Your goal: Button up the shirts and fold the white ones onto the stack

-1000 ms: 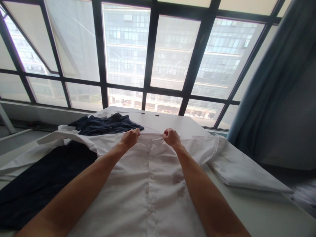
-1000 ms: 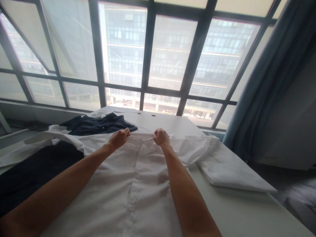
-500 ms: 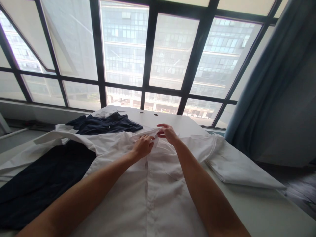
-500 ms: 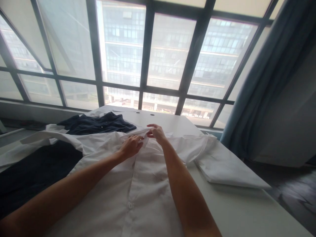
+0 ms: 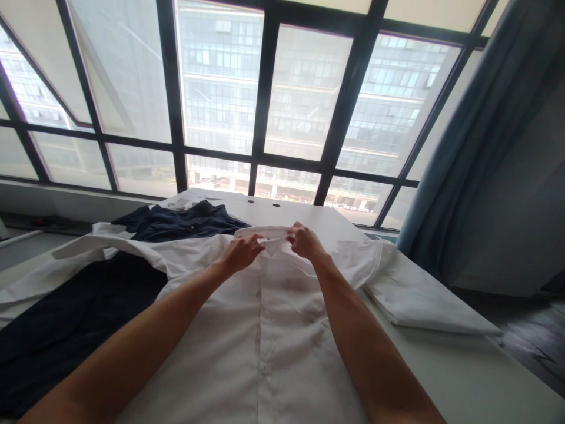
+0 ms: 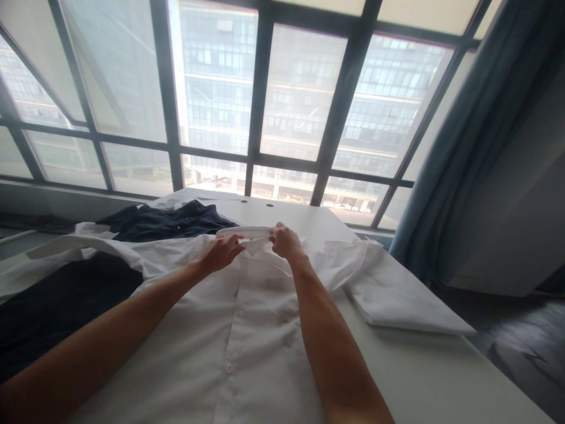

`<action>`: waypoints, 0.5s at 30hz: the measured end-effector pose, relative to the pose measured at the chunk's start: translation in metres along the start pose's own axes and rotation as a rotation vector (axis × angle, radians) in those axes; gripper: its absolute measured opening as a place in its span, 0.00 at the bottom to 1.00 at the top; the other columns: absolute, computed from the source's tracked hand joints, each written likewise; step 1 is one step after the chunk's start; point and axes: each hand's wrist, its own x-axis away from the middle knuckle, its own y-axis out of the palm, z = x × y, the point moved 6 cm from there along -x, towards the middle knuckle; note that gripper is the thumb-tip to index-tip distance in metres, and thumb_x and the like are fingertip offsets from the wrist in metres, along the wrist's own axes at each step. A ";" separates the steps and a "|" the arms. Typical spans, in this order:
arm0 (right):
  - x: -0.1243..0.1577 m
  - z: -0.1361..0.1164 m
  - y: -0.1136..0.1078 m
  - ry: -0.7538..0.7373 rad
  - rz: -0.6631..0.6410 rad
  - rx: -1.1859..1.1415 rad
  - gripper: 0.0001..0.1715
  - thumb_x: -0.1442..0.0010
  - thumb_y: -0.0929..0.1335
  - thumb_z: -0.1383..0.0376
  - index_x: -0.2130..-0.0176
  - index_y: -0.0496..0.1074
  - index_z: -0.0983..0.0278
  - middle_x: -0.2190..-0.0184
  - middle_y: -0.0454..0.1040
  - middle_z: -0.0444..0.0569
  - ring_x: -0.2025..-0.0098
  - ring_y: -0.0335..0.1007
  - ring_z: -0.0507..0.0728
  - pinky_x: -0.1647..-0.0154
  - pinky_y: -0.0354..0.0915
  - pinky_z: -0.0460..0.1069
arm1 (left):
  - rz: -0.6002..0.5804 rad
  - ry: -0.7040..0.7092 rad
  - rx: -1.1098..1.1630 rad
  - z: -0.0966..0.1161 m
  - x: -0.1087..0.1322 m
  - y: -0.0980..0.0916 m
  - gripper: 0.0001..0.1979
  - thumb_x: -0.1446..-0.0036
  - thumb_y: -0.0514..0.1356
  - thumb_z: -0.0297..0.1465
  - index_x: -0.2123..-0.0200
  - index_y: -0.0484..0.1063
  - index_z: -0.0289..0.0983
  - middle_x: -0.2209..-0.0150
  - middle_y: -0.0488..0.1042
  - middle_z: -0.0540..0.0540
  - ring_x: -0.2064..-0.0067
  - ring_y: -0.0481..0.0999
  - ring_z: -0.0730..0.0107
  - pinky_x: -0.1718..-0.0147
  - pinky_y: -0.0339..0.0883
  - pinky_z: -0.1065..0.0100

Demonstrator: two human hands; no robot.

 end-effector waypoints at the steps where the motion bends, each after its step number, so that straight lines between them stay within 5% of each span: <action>1: 0.000 0.000 -0.001 -0.007 0.016 0.001 0.11 0.39 0.65 0.70 0.58 0.76 0.67 0.56 0.74 0.55 0.62 0.70 0.57 0.60 0.65 0.49 | 0.037 0.045 -0.001 -0.006 0.000 -0.005 0.15 0.34 0.55 0.38 0.49 0.70 0.37 0.58 0.79 0.40 0.54 0.78 0.56 0.51 0.68 0.56; 6: -0.003 0.007 0.001 -0.066 0.110 -0.101 0.14 0.45 0.63 0.77 0.61 0.73 0.68 0.62 0.74 0.55 0.63 0.69 0.58 0.61 0.64 0.49 | 0.084 0.132 -0.098 -0.043 0.009 -0.018 0.15 0.38 0.58 0.39 0.51 0.73 0.40 0.46 0.73 0.38 0.42 0.68 0.51 0.37 0.49 0.45; 10: -0.003 0.015 0.004 -0.102 0.189 -0.238 0.14 0.49 0.62 0.77 0.65 0.71 0.66 0.66 0.73 0.53 0.66 0.67 0.57 0.63 0.63 0.49 | 0.028 0.062 -0.101 -0.069 0.014 -0.008 0.10 0.41 0.60 0.34 0.57 0.75 0.40 0.37 0.64 0.37 0.34 0.57 0.46 0.38 0.48 0.42; 15: -0.006 0.020 0.011 -0.088 0.185 -0.398 0.12 0.55 0.65 0.71 0.66 0.66 0.63 0.69 0.69 0.47 0.68 0.64 0.56 0.66 0.62 0.49 | 0.025 0.003 0.113 -0.076 0.011 -0.002 0.04 0.39 0.56 0.32 0.63 0.69 0.39 0.54 0.77 0.40 0.44 0.73 0.53 0.40 0.54 0.43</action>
